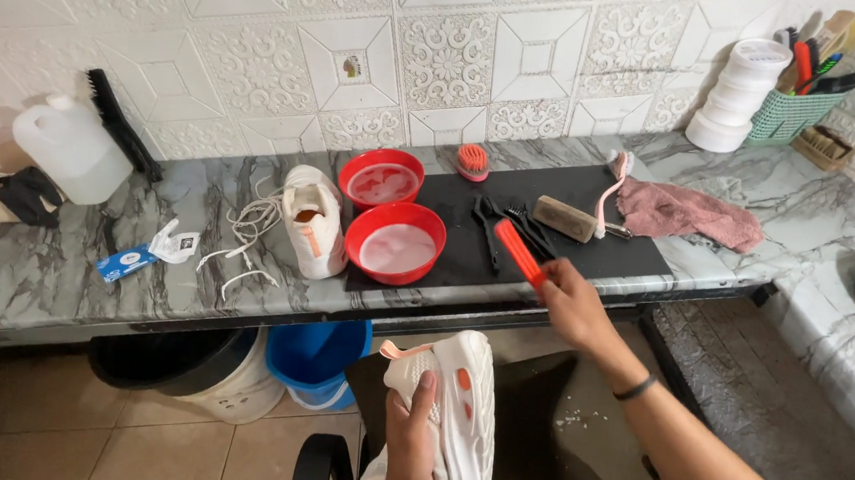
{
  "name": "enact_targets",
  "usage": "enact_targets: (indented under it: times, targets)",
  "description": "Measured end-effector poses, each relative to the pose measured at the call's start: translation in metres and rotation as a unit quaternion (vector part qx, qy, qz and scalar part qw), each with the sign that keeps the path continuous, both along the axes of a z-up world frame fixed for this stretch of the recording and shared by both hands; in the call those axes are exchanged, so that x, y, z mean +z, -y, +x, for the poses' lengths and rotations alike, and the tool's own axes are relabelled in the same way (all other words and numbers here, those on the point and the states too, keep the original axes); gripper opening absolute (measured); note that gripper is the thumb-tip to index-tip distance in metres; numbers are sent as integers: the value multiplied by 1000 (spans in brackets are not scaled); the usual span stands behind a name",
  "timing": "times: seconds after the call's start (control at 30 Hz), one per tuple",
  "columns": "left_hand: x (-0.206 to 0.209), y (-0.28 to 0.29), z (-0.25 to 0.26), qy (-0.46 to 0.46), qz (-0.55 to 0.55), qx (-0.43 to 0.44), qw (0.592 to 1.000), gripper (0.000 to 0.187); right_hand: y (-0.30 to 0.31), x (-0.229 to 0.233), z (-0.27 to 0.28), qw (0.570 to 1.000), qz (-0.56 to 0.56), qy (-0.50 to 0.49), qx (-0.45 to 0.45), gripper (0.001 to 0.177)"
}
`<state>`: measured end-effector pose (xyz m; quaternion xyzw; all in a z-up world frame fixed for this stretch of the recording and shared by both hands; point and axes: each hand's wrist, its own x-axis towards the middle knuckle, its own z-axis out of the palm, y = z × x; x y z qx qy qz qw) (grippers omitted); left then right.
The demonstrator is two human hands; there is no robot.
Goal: The person scrubs the sole of a white sneaker using an orange brush and a smaller black brush, dipping the brushes into red bowls of soapy water. They wipe the shoe with a pink cloth between brushing cycles and continue scrubbing the sole until the end of the clip.
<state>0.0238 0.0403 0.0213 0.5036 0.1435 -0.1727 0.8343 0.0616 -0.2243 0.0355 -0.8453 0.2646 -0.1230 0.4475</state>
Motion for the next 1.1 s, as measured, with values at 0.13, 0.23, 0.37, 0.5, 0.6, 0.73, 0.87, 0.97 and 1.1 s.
enact_targets:
  times: [0.13, 0.23, 0.37, 0.5, 0.6, 0.73, 0.87, 0.97, 1.1]
  targets:
    - [11, 5, 1, 53, -18, -14, 998, 45, -14, 41, 59, 1000, -9, -4, 18, 38]
    - [6, 15, 7, -152, 120, 39, 980, 61, -2, 33, 102, 996, -56, -31, 54, 36]
    - [-7, 21, 20, -161, 139, 88, 973, 55, 68, 45, 104, 986, -162, 6, -47, 39]
    - [-17, 29, 34, -184, 155, 107, 965, 50, 185, 28, 55, 906, -354, 54, -226, 51]
    - [-18, 43, 48, -212, 169, 109, 956, 50, 201, 49, 31, 951, -230, -153, -139, 70]
    - [-32, 53, 57, -231, 181, 125, 948, 51, 255, -5, 26, 910, -398, -5, -112, 31]
    - [-8, 60, 57, -175, 195, 153, 953, 46, 275, 25, 4, 888, -362, 184, -214, 30]
    - [15, 59, 57, -184, 177, 130, 958, 59, 279, 44, -24, 864, -310, 343, -199, 25]
    - [23, 57, 34, 10, 25, 87, 996, 47, 220, 72, -70, 901, -63, 299, -308, 59]
